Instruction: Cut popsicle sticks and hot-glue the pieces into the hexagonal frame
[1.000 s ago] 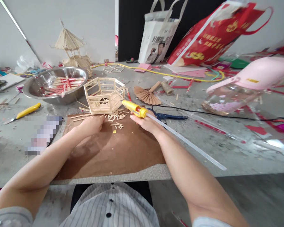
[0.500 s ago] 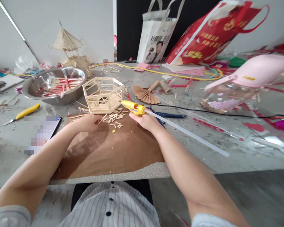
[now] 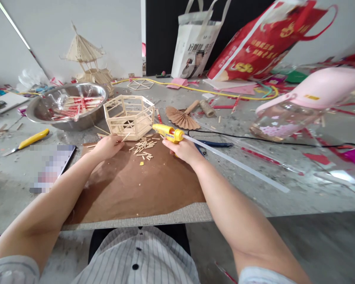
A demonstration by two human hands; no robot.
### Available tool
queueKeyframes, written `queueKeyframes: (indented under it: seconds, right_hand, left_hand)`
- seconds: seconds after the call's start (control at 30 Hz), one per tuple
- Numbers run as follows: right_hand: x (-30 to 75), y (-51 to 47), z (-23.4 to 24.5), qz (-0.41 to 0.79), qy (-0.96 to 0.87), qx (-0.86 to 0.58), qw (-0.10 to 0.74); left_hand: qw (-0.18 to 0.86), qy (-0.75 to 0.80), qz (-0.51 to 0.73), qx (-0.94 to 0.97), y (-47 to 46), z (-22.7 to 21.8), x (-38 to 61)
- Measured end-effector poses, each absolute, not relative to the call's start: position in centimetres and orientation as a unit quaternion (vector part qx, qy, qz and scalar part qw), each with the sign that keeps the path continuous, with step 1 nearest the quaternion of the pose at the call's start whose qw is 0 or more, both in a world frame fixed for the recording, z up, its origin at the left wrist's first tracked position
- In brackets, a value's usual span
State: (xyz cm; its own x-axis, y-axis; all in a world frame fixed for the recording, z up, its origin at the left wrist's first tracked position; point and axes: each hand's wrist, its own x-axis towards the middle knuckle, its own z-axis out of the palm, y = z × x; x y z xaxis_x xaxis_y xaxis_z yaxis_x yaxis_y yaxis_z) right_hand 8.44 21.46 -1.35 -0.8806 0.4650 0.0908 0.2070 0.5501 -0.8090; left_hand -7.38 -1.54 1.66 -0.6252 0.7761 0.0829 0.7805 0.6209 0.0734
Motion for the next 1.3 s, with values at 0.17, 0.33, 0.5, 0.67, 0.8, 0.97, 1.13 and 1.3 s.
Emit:
queueKeyframes:
  seconds: [0.17, 0.33, 0.5, 0.67, 0.8, 0.97, 1.13, 1.3]
  right_hand:
    - [8.4, 21.6, -1.5, 0.469, -0.85, -0.184, 0.155]
    - [8.5, 21.6, -1.5, 0.494, -0.835, -0.183, 0.156]
    - [8.5, 21.6, -1.5, 0.494, -0.835, -0.177, 0.165]
    - [8.4, 21.5, -1.5, 0.472, -0.847, -0.184, 0.161]
    - [8.5, 21.4, -1.3, 0.434, -0.868, -0.193, 0.147]
    - [8.6, 21.3, -1.0, 0.4, -0.885, -0.188, 0.147]
    - [8.6, 21.5, -1.0, 0.391, -0.888, -0.194, 0.146]
    - [8.5, 21.9, -1.4, 0.402, -0.881, -0.188, 0.161]
  left_hand:
    - [0.057, -0.907, -0.039, -0.415, -1.8, 1.6, -8.0]
    - [0.072, -0.911, -0.019, -0.405, -2.2, 1.2, -9.0]
    - [0.085, -0.918, -0.007, -0.387, -2.5, 1.1, -9.5]
    - [0.106, -0.917, -0.011, -0.385, -2.3, 1.5, -8.6]
    - [0.022, -0.905, 0.021, -0.423, -1.7, 2.1, -7.3]
    - [-0.034, -0.898, 0.052, -0.435, -1.3, 2.7, -6.4]
    - [-0.036, -0.92, 0.064, -0.386, -1.4, 2.6, -6.6]
    - [0.028, -0.931, 0.035, -0.363, -1.3, 2.6, -6.2]
